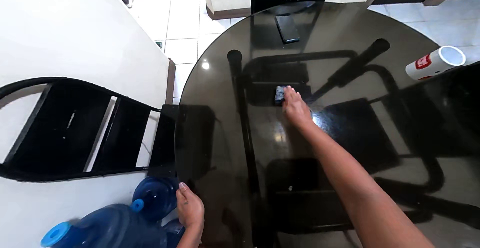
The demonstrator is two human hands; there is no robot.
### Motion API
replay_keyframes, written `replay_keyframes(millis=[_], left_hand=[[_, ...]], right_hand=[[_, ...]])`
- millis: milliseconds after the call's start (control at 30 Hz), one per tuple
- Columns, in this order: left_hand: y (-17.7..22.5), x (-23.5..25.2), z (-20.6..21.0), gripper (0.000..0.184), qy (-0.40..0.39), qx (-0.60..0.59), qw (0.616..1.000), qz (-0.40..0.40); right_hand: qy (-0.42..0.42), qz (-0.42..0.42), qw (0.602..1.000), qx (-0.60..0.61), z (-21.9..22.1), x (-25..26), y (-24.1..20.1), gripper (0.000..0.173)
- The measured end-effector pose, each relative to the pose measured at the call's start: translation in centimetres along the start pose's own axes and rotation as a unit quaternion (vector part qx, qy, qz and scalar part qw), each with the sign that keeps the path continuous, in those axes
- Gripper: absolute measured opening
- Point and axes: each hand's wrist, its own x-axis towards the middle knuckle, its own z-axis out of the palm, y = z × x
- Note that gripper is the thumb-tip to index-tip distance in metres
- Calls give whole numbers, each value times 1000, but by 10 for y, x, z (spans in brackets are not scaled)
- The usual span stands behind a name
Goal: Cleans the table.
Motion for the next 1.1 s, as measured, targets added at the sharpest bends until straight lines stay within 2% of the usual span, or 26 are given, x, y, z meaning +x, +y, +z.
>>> replay_keyframes(millis=[133,267,333,500,567,667,767,833,900,967,1100], left_hand=[[1,0,0,71,0,9,1000,-2],[-1,1,1,70,7,21,1000,-19],[-2,1,-1,69,7,15,1000,-13],[-3,0,-3,68,1,5,1000,-3],[-3,0,-3,68,3,4,1000,0],[-3,-3,-5,67,-2,13,1000,-5],[1,-3,-7,65,-5,11,1000,-11],[0,-5,-8,64,-13,12,1000,-15],[0,-4,-10,62,-18,8,1000,-16],[-1,-2,-9,61,-16,5,1000,-13],[0,-3,-11,59,-30,10,999,-19]], right_hand=[[5,91,996,-12,-17,60,28,49],[-33,141,989,-10,-37,109,43,48],[-22,116,993,4,-27,96,43,52],[-19,-18,1000,-10,-11,-1,32,56],[-11,-24,1000,-15,-12,-2,41,54],[36,83,996,-24,-19,47,54,49],[87,179,980,2,-19,126,59,51],[73,202,976,26,-12,171,47,54],[61,176,982,35,0,207,20,53],[49,123,990,40,15,231,-18,54],[-1,-43,998,49,51,250,-104,51]])
